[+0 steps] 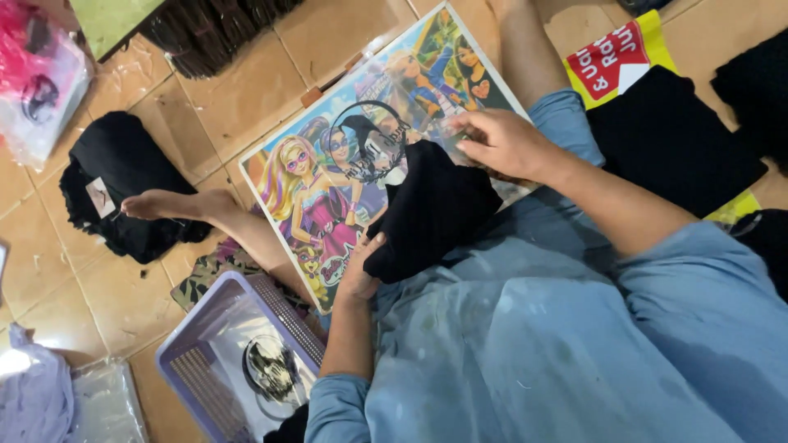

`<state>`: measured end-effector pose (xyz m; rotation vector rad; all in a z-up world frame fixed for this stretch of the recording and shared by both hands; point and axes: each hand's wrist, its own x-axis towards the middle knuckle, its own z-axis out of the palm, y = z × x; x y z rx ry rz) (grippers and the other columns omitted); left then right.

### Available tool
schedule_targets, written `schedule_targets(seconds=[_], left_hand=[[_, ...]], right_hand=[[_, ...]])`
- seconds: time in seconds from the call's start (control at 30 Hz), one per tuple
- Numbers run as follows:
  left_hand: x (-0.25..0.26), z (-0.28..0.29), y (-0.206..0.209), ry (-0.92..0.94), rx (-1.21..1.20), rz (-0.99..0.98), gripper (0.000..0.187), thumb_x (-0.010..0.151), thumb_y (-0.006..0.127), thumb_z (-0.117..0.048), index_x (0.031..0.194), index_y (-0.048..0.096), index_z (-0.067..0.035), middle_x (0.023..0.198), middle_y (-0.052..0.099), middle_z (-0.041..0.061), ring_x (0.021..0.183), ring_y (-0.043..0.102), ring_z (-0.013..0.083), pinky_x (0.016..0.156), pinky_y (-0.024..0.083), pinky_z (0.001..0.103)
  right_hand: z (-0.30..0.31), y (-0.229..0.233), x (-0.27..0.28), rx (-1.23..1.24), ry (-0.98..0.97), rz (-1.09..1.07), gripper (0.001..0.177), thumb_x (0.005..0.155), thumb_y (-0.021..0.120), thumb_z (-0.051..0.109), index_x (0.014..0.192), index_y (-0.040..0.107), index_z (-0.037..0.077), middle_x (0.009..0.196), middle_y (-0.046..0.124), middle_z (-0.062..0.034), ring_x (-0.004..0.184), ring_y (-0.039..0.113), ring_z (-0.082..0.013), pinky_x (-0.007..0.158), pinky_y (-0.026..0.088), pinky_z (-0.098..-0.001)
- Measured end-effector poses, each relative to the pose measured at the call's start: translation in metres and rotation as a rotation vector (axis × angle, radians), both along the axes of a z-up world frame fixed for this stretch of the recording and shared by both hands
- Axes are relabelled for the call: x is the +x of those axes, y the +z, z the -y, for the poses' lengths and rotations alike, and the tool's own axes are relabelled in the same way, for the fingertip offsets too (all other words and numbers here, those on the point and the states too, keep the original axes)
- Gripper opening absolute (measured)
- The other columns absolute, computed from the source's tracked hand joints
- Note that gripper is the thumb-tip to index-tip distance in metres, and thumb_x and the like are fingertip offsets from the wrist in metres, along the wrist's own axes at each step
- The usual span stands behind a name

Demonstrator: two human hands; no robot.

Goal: The person sits on the floor and repeatedly folds black t-shirts, places each into a clear plastic bag, and sets the packaged items aside. The process is repeated for multiple shirts using the same method.

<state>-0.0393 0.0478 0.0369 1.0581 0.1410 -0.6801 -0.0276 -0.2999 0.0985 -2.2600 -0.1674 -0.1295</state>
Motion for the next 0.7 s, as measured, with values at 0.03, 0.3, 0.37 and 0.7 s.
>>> schedule_targets(seconds=[0.03,0.3,0.37,0.7], left_hand=[[0.001,0.001,0.0,-0.003,-0.002,0.0,0.048,0.096,0.067,-0.015,0.143,0.058,-0.01,0.125,0.07,0.024,0.111,0.071,0.0296,0.09,0.061,0.044],[0.008,-0.005,-0.012,0.019,0.004,-0.213,0.046,0.1,0.063,-0.041,0.128,0.069,-0.004,0.108,0.075,0.021,0.097,0.075,0.0275,0.088,0.06,0.044],[0.007,-0.011,-0.028,0.057,-0.02,-0.255,0.048,0.1,0.063,-0.041,0.131,0.067,-0.004,0.113,0.073,0.023,0.1,0.074,0.0303,0.09,0.06,0.045],[0.022,0.001,0.004,0.057,0.029,-0.226,0.071,0.102,0.052,-0.052,0.151,0.048,-0.001,0.145,0.054,0.028,0.133,0.054,0.0431,0.111,0.043,0.058]], right_hand=[[-0.003,-0.006,0.007,-0.002,-0.003,0.0,0.037,0.096,0.072,0.027,0.129,0.068,0.012,0.109,0.073,-0.0126,0.108,0.07,-0.0285,0.091,0.056,-0.0407],[-0.041,-0.046,0.028,-0.207,0.375,0.288,0.027,0.086,0.077,0.032,0.106,0.069,0.015,0.102,0.07,-0.0014,0.11,0.066,-0.0243,0.098,0.052,-0.0419],[-0.039,-0.019,0.017,-0.17,0.38,0.33,0.026,0.085,0.079,0.031,0.102,0.069,0.015,0.109,0.068,-0.0008,0.117,0.063,-0.0243,0.101,0.05,-0.0417],[-0.013,0.059,-0.02,0.065,0.407,-0.228,0.037,0.088,0.074,0.03,0.12,0.071,0.01,0.11,0.074,-0.0196,0.11,0.066,-0.0415,0.092,0.052,-0.0519]])
